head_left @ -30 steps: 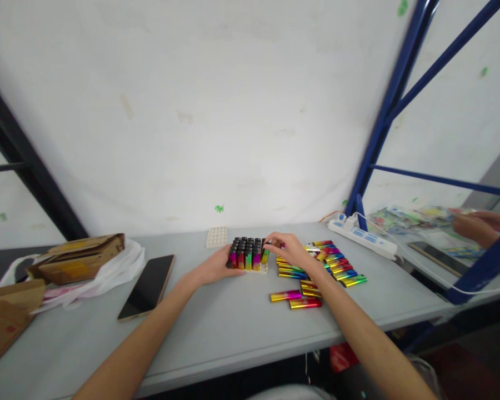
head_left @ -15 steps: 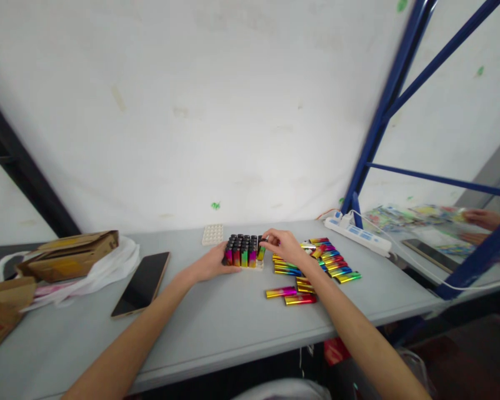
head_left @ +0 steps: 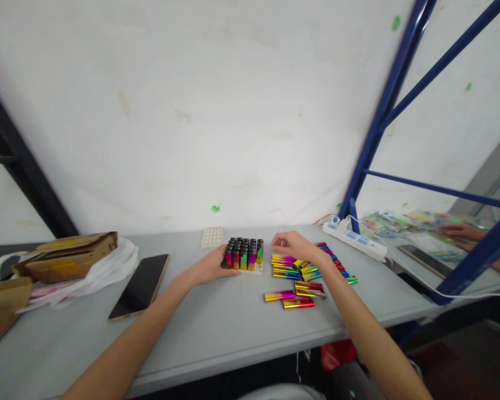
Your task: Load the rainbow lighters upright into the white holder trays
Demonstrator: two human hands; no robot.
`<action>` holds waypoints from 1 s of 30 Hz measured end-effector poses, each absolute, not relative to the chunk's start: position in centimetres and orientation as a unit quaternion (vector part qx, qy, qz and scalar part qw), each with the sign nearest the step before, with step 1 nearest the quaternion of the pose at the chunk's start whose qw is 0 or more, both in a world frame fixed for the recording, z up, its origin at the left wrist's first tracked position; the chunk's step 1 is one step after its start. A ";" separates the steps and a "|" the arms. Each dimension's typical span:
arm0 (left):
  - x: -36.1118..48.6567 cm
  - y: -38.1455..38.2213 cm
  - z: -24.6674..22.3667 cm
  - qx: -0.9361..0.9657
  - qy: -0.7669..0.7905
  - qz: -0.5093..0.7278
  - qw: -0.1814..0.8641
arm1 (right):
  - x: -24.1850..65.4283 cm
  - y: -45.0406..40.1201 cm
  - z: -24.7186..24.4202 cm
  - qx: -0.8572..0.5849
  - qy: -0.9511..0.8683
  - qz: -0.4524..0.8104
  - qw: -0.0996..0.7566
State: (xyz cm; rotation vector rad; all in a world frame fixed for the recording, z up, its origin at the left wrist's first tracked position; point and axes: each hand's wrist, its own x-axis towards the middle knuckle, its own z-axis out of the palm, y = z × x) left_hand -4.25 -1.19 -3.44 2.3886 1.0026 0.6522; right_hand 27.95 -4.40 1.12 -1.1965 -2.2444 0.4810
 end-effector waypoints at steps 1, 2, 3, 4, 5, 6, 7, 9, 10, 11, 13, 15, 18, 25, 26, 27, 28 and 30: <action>-4.3 -1.2 -3.5 0.870 0.364 0.239 0.232 | 28.6 -4.5 1.2 -0.450 -0.846 0.175 0.228; -4.3 -1.2 -3.5 0.870 0.362 0.240 0.231 | 29.1 -4.6 1.2 -0.456 -0.852 0.167 0.193; -4.3 -1.2 -3.5 0.871 0.361 0.240 0.230 | 29.5 -4.8 1.1 -0.465 -0.855 0.155 0.170; -4.3 -1.1 -3.5 0.872 0.361 0.240 0.228 | 29.7 -5.0 0.9 -0.474 -0.855 0.139 0.157; -4.3 -1.1 -3.6 0.872 0.361 0.240 0.227 | 29.7 -5.2 0.6 -0.484 -0.854 0.122 0.148; -4.2 -1.1 -3.6 0.872 0.362 0.240 0.227 | 29.6 -5.4 0.3 -0.494 -0.851 0.111 0.140; -4.2 -1.0 -3.6 0.872 0.362 0.239 0.228 | 29.4 -5.5 0.0 -0.502 -0.848 0.106 0.136; -4.2 -1.0 -3.7 0.872 0.361 0.237 0.230 | 28.8 -5.7 -0.5 -0.505 -0.846 0.102 0.134; -4.2 -1.0 -3.7 0.872 0.361 0.236 0.230 | 28.4 -5.7 -0.7 -0.501 -0.849 0.101 0.135; -4.2 -0.9 -3.7 0.872 0.362 0.236 0.229 | 28.1 -5.6 -0.8 -0.494 -0.853 0.098 0.136; -4.2 -1.0 -3.7 0.872 0.364 0.239 0.225 | 27.7 -5.4 -1.0 -0.484 -0.861 0.090 0.129; -4.1 -1.1 -3.6 0.871 0.365 0.242 0.224 | 27.7 -5.2 -1.1 -0.480 -0.865 0.081 0.120; -4.0 -1.4 -3.3 0.870 0.361 0.245 0.231 | 28.1 -4.7 -0.9 -0.478 -0.863 0.079 0.143; -4.1 -1.4 -3.3 0.865 0.364 0.244 0.242 | 27.9 -2.3 0.8 -0.466 -0.781 0.187 0.370; -4.2 -1.3 -3.4 0.866 0.364 0.244 0.242 | 27.5 -2.0 0.9 -0.464 -0.760 0.203 0.407; -4.2 -1.3 -3.5 0.867 0.362 0.245 0.240 | 27.1 -1.8 0.8 -0.462 -0.736 0.223 0.442; -4.2 -1.2 -3.5 0.867 0.361 0.246 0.239 | 26.7 -1.7 0.7 -0.459 -0.710 0.245 0.475; -4.2 -1.2 -3.6 0.868 0.358 0.247 0.238 | 26.0 -1.7 0.3 -0.454 -0.664 0.279 0.524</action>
